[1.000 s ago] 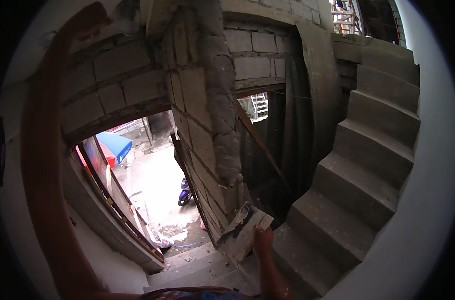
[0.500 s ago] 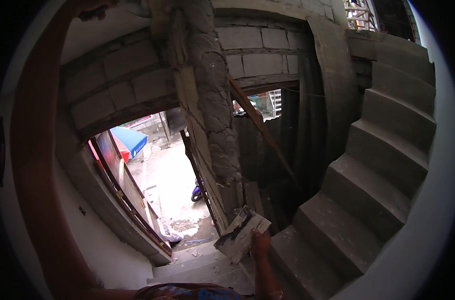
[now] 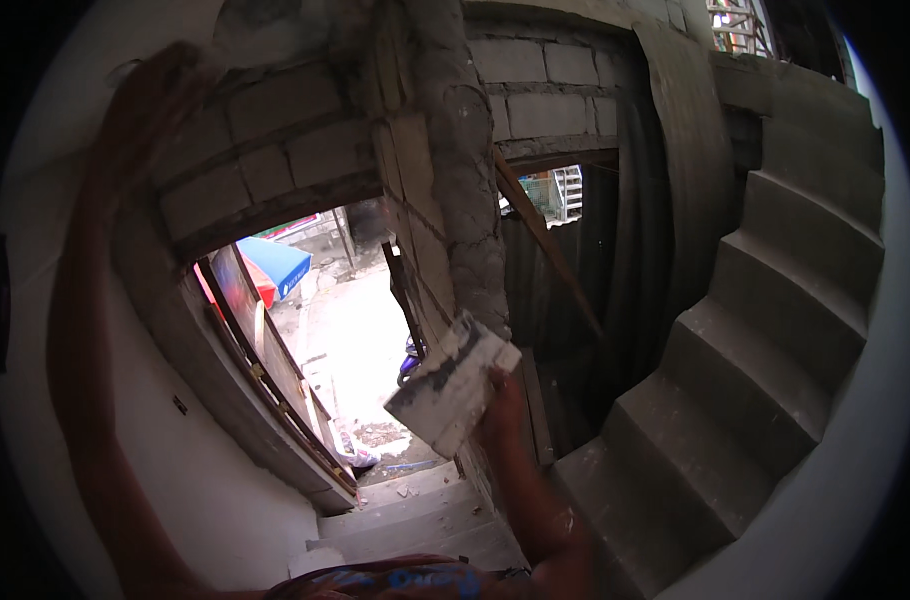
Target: The person scoops plaster compound from a board onto putty knives, then applies and smooths the compound along the overhead concrete beams and wall edges.
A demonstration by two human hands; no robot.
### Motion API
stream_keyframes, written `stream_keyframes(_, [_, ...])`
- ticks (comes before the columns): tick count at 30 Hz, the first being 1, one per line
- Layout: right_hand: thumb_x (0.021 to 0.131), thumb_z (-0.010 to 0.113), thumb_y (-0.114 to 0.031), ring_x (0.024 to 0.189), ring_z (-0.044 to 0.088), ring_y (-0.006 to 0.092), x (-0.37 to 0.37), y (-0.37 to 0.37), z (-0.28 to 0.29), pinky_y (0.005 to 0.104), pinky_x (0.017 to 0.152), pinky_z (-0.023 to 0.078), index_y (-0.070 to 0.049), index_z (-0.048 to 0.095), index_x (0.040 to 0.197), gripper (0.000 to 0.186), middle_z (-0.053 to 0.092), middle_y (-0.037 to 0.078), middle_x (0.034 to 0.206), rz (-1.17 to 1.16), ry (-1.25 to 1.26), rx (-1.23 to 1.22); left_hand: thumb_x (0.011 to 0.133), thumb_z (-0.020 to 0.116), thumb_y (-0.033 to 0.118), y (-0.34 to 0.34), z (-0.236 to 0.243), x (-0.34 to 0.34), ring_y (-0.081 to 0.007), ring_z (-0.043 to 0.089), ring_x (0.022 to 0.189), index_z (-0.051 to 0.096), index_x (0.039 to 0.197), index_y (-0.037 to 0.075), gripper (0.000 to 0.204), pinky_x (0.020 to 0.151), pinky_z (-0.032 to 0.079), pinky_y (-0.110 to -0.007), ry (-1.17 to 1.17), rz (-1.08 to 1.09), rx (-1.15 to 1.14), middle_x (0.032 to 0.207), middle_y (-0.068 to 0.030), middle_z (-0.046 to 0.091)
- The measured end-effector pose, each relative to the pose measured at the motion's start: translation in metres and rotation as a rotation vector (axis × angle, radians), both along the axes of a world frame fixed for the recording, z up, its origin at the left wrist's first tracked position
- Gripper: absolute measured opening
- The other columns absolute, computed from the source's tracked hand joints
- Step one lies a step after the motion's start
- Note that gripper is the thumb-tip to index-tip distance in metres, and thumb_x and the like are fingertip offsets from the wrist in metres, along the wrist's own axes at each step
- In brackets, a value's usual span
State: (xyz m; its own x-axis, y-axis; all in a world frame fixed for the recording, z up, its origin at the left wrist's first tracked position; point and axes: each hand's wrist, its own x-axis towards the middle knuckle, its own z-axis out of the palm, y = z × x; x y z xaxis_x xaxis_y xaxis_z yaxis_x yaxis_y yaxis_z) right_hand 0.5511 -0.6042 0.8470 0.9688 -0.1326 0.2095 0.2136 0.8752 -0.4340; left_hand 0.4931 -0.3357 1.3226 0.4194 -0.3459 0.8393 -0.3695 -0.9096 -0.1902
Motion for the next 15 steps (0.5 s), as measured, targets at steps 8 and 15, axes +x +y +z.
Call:
stream_keyframes(8, [0.093,0.048,-0.030,0.099,0.066,0.0305,0.012,0.085,0.171,0.0450,0.094,0.050,-0.001,0.052,0.122,0.042,0.066,0.016,0.108,0.235,-0.285,-0.005,0.087,0.069,0.015,0.101,-0.170,0.060,-0.0282,0.063,0.089,0.062,0.121,0.005,0.036,0.079,0.051,-0.040,-0.465,-0.208,0.403,0.097,-0.0121,0.064])
stream_keyframes(15, [0.094,0.047,-0.025,0.095,0.065,0.0292,0.027,0.157,0.198,0.0449,0.090,0.051,-0.002,0.052,0.117,0.033,0.064,0.014,0.107,0.261,-0.314,0.012,0.085,0.069,0.014,0.174,-0.226,0.077,-0.0211,0.055,0.072,0.061,0.120,0.003,0.037,0.064,0.046,-0.036,-0.425,-0.148,0.455,0.085,-0.0059,0.058])
